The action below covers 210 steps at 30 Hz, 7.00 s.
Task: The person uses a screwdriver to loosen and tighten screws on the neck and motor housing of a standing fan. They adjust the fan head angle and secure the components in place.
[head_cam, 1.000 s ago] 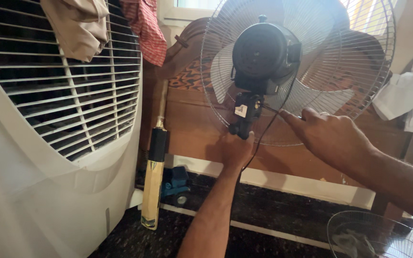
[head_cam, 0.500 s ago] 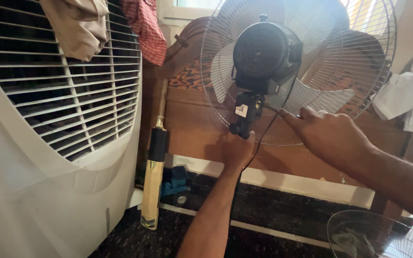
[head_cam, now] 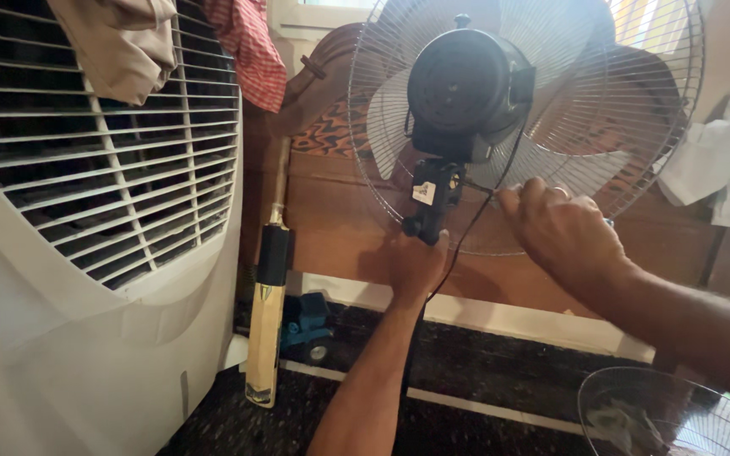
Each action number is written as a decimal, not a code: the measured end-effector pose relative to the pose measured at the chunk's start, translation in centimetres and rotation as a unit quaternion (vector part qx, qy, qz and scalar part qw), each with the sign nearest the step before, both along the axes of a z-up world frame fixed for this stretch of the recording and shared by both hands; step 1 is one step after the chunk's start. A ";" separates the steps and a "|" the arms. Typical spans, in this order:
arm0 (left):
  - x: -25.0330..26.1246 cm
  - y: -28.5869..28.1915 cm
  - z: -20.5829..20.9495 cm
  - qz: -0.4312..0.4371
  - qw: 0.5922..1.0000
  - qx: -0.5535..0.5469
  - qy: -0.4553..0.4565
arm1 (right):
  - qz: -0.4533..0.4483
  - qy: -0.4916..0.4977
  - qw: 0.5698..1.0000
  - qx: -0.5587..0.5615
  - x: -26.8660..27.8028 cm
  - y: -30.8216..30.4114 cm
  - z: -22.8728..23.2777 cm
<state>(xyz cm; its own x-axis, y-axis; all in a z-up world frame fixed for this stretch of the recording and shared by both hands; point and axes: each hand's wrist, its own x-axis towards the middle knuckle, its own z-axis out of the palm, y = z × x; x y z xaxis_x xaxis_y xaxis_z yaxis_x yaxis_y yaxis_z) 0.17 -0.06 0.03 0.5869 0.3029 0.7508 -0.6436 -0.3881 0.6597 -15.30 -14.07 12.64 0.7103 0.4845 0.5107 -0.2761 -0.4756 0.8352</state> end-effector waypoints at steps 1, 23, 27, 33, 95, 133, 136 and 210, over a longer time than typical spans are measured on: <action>0.1 0.0 -0.1 0.011 1.000 0.000 -0.012 | 0.001 -0.003 1.000 -0.001 0.2 0.1 -0.1; 0.3 -0.1 -0.4 0.053 0.998 0.003 0.019 | 0.088 0.064 0.981 0.158 1.3 0.4 0.7; -0.2 0.0 0.0 0.030 0.995 0.006 0.094 | 0.102 0.038 0.981 0.159 1.6 0.1 0.4; 0.0 -0.1 0.0 0.019 0.996 -0.008 0.081 | 0.102 -0.011 0.982 0.159 1.9 0.4 -0.7; -0.4 -0.1 0.0 -0.005 0.997 -0.023 0.079 | 0.144 0.043 0.981 0.126 2.3 -1.4 0.3; -1.0 0.5 0.6 -0.062 0.992 -0.062 0.088 | 0.234 0.220 0.878 0.356 -0.5 -0.2 0.6; -0.7 0.5 0.4 -0.040 0.994 -0.052 0.082 | 0.175 0.260 0.867 0.388 -1.9 -0.2 1.7; -0.8 0.4 0.4 -0.006 0.999 -0.033 0.008 | 0.140 0.091 0.954 0.248 2.0 1.0 0.5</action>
